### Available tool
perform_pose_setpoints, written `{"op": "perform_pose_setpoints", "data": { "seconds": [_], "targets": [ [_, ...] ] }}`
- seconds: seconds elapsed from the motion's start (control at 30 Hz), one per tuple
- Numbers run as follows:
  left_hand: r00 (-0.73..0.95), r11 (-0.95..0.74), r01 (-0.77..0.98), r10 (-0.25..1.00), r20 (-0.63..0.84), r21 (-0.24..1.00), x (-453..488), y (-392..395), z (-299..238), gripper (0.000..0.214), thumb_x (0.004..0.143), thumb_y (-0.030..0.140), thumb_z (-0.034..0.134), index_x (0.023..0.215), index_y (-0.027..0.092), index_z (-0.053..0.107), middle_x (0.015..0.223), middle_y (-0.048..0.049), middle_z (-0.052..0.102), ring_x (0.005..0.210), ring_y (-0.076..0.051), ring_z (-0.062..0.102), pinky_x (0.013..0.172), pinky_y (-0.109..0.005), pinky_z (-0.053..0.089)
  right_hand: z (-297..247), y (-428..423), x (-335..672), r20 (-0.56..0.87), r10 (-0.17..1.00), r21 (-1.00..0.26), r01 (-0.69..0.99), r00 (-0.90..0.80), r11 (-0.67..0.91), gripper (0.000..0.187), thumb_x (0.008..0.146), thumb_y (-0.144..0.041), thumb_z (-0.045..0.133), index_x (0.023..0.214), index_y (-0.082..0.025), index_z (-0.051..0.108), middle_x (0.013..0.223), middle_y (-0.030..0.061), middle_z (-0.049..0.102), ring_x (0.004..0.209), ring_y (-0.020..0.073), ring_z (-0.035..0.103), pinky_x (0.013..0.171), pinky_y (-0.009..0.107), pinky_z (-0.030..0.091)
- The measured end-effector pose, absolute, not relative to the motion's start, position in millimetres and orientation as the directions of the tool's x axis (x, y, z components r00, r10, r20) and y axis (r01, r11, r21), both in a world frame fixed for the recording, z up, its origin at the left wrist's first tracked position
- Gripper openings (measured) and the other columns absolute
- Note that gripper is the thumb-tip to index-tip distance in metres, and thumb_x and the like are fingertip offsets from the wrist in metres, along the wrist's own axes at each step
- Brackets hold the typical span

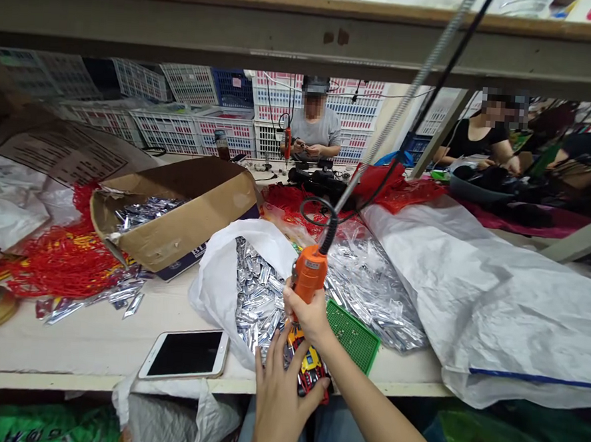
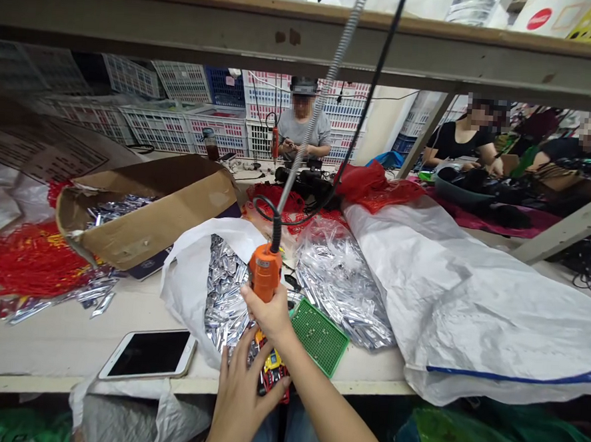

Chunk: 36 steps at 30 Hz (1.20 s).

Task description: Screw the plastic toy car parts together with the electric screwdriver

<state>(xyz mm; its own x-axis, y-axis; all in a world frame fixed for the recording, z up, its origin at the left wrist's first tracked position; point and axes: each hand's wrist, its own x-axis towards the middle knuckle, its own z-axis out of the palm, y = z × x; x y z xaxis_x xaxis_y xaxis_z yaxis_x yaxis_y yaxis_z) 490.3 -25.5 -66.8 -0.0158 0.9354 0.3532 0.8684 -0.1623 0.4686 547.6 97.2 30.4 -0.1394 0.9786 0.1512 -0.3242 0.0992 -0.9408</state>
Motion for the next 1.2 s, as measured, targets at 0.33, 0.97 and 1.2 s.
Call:
{"op": "perform_pose_setpoints", "data": {
  "seconds": [0.33,0.97,1.2],
  "targets": [
    [-0.040,-0.143,0.842,0.945,0.324,0.520,492,-25,-67,0.046,0.083,0.035,0.076,0.127,0.026,0.067,0.147,-0.0157,0.054,0.142,-0.033,0.046,0.120,-0.066,0.025,23,92,543,0.178,0.969,-0.952,-0.280,-0.173,0.125,0.033,0.067,-0.040,0.084,0.064,-0.018,0.060,0.051,-0.0057,0.050,0.043,0.0069,0.041,0.041,0.022,0.034],
    [0.050,-0.160,0.798,0.978,0.201,0.581,479,-24,-64,0.061,0.087,0.045,0.071,0.145,0.043,0.053,0.159,-0.0095,0.045,0.145,-0.038,0.043,0.114,-0.075,0.028,34,120,559,0.181,0.983,-0.926,-0.334,0.017,0.176,0.048,0.068,-0.061,0.080,0.069,-0.022,0.051,0.041,-0.0095,0.044,0.031,0.0071,0.038,0.032,0.020,0.032],
    [0.051,-0.164,0.811,0.976,0.212,0.561,480,-22,-60,0.057,0.088,0.049,0.069,0.143,0.039,0.056,0.156,-0.0137,0.048,0.142,-0.039,0.047,0.112,-0.079,0.029,23,118,557,0.199,0.980,-0.936,-0.294,0.012,0.194,0.046,0.073,-0.061,0.076,0.072,-0.021,0.052,0.044,-0.0096,0.044,0.033,0.0070,0.038,0.033,0.021,0.032]
  ]
}}
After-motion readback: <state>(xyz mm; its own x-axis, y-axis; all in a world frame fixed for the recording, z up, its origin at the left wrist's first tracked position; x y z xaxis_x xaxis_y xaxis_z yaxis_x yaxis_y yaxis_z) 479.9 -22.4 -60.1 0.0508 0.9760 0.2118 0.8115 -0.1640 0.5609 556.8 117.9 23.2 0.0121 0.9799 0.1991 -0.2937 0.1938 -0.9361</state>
